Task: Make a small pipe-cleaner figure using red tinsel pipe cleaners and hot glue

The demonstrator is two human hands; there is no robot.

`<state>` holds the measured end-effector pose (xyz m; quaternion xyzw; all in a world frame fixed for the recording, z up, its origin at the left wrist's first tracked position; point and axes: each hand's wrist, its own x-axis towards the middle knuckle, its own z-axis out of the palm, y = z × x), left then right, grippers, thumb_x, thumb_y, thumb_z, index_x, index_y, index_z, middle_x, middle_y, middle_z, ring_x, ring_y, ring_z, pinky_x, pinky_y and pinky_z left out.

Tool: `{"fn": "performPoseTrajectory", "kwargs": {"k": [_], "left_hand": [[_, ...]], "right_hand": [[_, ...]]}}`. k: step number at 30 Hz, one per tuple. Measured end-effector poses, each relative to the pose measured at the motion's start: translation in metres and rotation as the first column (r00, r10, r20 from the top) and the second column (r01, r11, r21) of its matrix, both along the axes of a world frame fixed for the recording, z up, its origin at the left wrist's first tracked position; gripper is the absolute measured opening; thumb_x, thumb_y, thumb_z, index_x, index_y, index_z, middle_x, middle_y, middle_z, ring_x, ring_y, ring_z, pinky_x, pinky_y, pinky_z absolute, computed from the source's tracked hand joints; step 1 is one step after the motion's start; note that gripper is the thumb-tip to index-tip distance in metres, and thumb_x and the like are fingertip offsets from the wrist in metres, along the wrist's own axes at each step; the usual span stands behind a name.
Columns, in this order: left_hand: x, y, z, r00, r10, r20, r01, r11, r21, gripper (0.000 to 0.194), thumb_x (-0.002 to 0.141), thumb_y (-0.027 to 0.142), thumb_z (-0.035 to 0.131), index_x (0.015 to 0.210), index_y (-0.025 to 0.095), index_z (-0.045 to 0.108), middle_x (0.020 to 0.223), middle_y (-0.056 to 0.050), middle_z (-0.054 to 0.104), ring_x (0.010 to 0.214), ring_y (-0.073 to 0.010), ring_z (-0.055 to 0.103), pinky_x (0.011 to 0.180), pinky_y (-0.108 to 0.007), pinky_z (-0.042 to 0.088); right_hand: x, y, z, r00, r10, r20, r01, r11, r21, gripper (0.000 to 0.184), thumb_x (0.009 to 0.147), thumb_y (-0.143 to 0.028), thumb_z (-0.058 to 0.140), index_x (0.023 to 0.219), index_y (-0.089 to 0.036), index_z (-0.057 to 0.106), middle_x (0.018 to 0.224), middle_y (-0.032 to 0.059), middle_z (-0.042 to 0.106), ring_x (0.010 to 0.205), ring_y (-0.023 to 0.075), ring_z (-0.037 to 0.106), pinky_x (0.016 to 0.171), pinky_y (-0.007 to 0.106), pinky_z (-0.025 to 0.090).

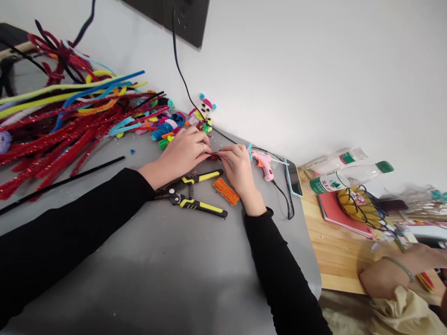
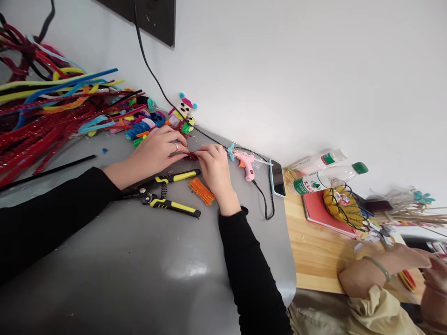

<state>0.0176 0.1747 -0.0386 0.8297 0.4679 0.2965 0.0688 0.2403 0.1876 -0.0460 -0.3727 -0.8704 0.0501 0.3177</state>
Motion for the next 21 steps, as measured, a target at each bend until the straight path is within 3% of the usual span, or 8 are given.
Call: {"fn": "performPoseTrajectory", "kwargs": {"k": [8, 13, 21], "left_hand": [[0.001, 0.001, -0.008, 0.997, 0.043, 0.067, -0.043, 0.999, -0.009, 0.038, 0.100, 0.027, 0.046, 0.120, 0.018, 0.078, 0.116, -0.013, 0.074, 0.114, -0.0331, 0.061, 0.102, -0.050, 0.050], [-0.001, -0.001, -0.006, 0.987, 0.088, 0.131, -0.086, 0.996, -0.018, 0.042, 0.093, 0.016, 0.045, 0.119, 0.021, 0.078, 0.116, -0.010, 0.076, 0.114, -0.0318, 0.062, 0.106, -0.050, 0.050], [-0.002, 0.003, -0.016, 0.997, 0.068, 0.023, -0.067, 0.996, -0.059, 0.036, 0.099, 0.036, 0.049, 0.108, 0.019, 0.079, 0.110, -0.013, 0.073, 0.105, -0.0334, 0.061, 0.095, -0.051, 0.052]], "right_hand": [[0.000, 0.000, -0.003, 1.000, 0.017, -0.006, -0.017, 1.000, 0.016, 0.024, 0.108, -0.025, 0.054, 0.108, -0.026, 0.078, 0.111, 0.0084, 0.075, 0.108, 0.0263, 0.060, 0.098, 0.046, 0.053], [-0.001, 0.001, -0.004, 1.000, 0.009, 0.009, -0.009, 1.000, -0.002, 0.025, 0.107, -0.022, 0.054, 0.109, -0.027, 0.078, 0.112, 0.0081, 0.075, 0.110, 0.0266, 0.059, 0.099, 0.047, 0.053], [-0.002, 0.002, -0.005, 1.000, 0.006, 0.002, -0.006, 1.000, 0.006, 0.025, 0.108, -0.024, 0.054, 0.108, -0.027, 0.079, 0.111, 0.0090, 0.074, 0.109, 0.0270, 0.059, 0.098, 0.047, 0.053]]}}
